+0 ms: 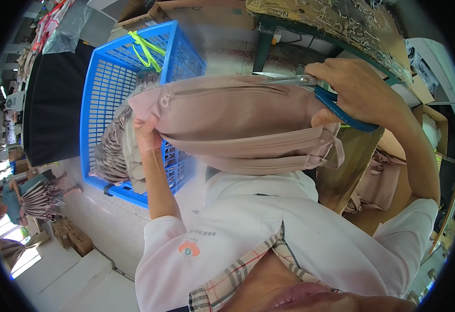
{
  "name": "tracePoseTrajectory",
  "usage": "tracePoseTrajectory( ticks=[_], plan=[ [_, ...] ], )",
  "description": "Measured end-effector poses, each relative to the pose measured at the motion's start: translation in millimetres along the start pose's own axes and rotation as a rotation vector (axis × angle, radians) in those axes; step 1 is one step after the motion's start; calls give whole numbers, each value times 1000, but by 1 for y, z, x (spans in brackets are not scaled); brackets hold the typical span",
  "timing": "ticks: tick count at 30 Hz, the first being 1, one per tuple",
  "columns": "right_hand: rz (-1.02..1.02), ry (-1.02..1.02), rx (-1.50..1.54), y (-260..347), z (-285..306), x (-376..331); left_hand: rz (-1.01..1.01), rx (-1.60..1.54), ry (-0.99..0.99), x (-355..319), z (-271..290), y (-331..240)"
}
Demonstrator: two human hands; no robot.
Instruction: Trimming excess threads and inspecting backpacks at a factory workbench.
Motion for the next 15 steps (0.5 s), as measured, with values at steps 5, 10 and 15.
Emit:
tracePoseTrajectory(
  ticks=[5,10,15],
  plan=[
    [26,56,13,0,-11,10,-14,12,3,-1,0,-1],
    [35,172,44,-5,-30,10,-1,13,5,-2,5,2],
    [41,88,67,-2,-22,12,9,-2,-13,-3,10,4]
  ],
)
Point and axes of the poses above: each hand's wrist, its own x-axis towards the middle knuckle, its own z-axis out of the back of the hand, y = z × x, the point moved 10 cm from there along x, towards the middle knuckle, and after that the axes turned 7 degrees about -x, right-handed, at the moved point
